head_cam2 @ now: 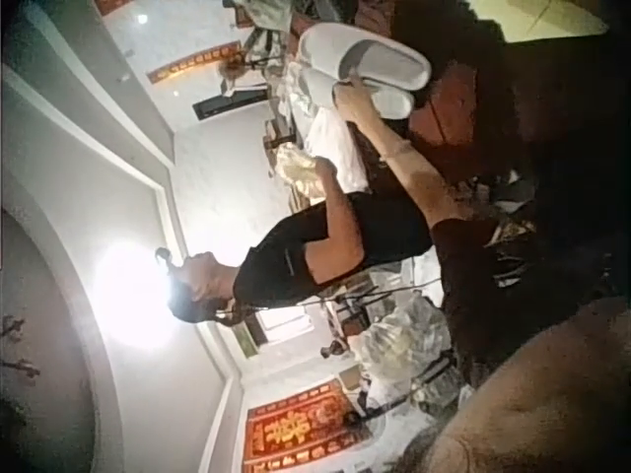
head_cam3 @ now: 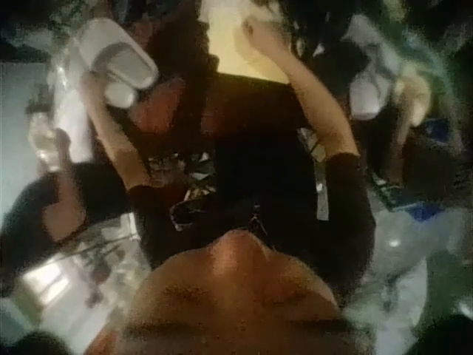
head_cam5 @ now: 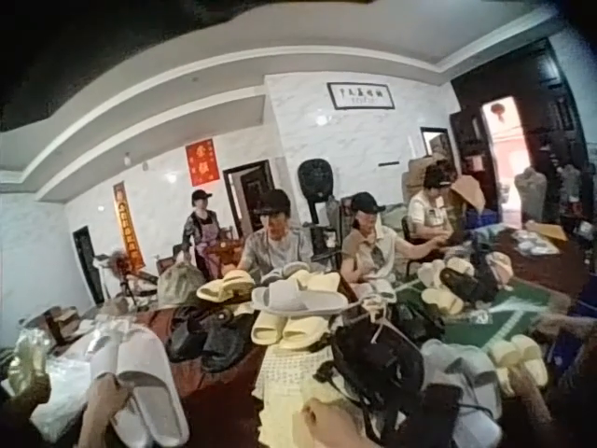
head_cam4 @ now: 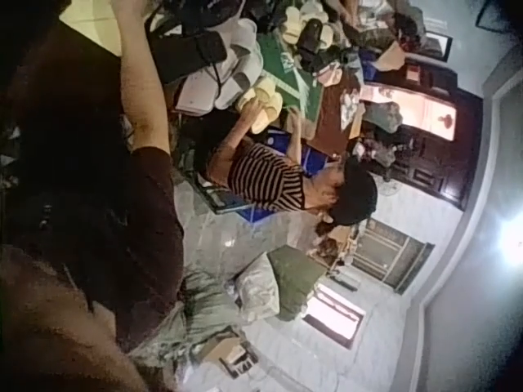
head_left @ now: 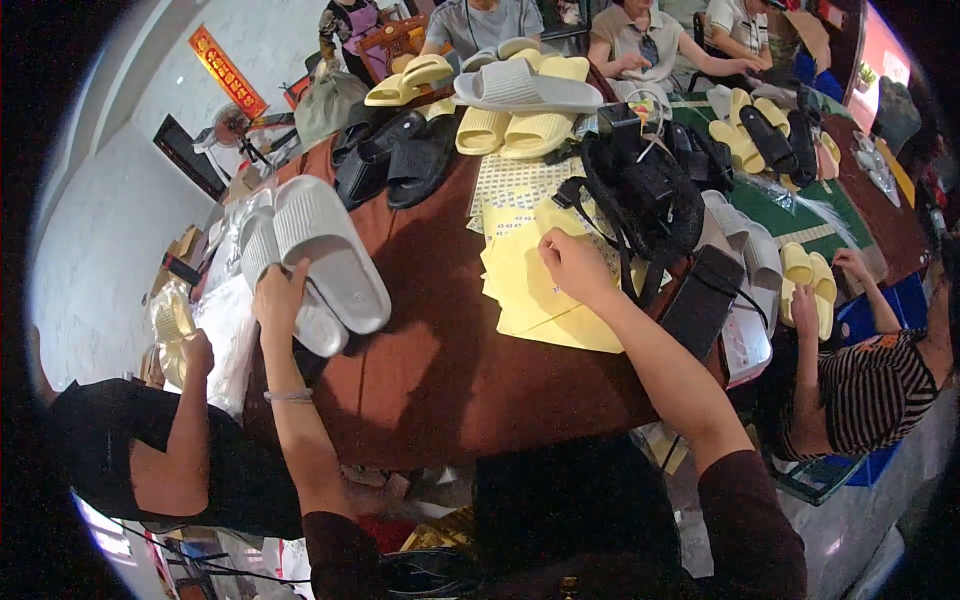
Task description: Inspecting and pairing foam sandals at a production table.
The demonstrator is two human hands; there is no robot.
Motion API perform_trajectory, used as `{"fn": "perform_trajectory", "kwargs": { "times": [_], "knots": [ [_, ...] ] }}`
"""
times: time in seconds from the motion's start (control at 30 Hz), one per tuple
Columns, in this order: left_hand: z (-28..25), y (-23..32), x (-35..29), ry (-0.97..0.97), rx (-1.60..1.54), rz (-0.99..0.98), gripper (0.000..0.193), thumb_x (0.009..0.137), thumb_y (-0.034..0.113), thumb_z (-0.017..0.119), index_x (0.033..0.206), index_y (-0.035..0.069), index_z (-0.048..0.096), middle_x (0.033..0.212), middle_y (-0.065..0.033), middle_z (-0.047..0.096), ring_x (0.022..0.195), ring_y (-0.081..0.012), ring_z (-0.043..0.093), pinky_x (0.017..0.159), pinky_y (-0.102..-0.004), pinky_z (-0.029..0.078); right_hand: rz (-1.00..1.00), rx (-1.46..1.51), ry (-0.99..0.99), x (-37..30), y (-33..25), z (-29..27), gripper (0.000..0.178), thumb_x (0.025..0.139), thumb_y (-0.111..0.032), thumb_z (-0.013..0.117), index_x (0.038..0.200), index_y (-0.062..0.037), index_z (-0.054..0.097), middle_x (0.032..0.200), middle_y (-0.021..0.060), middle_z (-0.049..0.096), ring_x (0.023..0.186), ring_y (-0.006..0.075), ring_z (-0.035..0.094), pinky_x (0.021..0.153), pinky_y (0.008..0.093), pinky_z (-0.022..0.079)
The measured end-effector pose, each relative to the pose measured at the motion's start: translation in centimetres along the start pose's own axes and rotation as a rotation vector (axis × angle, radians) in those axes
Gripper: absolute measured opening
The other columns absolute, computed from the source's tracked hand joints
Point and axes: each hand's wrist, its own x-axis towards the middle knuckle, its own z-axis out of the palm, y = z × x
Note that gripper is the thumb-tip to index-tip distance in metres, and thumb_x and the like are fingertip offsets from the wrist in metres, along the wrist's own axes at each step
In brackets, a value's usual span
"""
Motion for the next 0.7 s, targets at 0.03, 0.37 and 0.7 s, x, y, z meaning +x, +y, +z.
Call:
{"fn": "perform_trajectory", "kwargs": {
  "times": [0.03, 0.37, 0.7],
  "knots": [
    [0.6, 0.5, -0.2, 0.003, -0.009, 0.005, 0.049, 0.086, 0.050, 0.055, 0.092, 0.001, 0.064, 0.084, -0.0225, 0.066, 0.079, -0.0415, 0.064, 0.069, -0.0494, 0.050, -0.014, -0.019, 0.018, 0.1, 0.4, -0.1, 0.014, 0.090, -0.022, 0.054, 0.097, -0.0101, 0.058, 0.081, 0.0164, 0.066, 0.077, 0.0379, 0.063, 0.066, 0.0478, 0.048],
    [2.9, 20.0, -12.0, -0.130, -0.568, 0.819, 0.041, 0.087, 0.033, 0.060, 0.115, 0.004, 0.059, 0.118, -0.0193, 0.059, 0.105, -0.0347, 0.059, 0.088, -0.0420, 0.047, -0.078, 0.026, 0.057, -0.4, 0.9, 0.1, 0.013, 0.089, -0.020, 0.055, 0.093, -0.0073, 0.057, 0.078, 0.0169, 0.065, 0.074, 0.0385, 0.062, 0.064, 0.0474, 0.048],
    [7.2, 21.3, -14.2, -0.172, -0.540, 0.803, 0.050, 0.090, 0.040, 0.055, 0.125, 0.005, 0.052, 0.132, -0.0166, 0.049, 0.124, -0.0326, 0.046, 0.099, -0.0429, 0.040, -0.131, 0.037, 0.065, 0.4, -0.5, 0.5, 0.013, 0.090, -0.019, 0.055, 0.092, -0.0072, 0.058, 0.079, 0.0167, 0.064, 0.073, 0.0355, 0.063, 0.063, 0.0431, 0.048]
  ]
}}
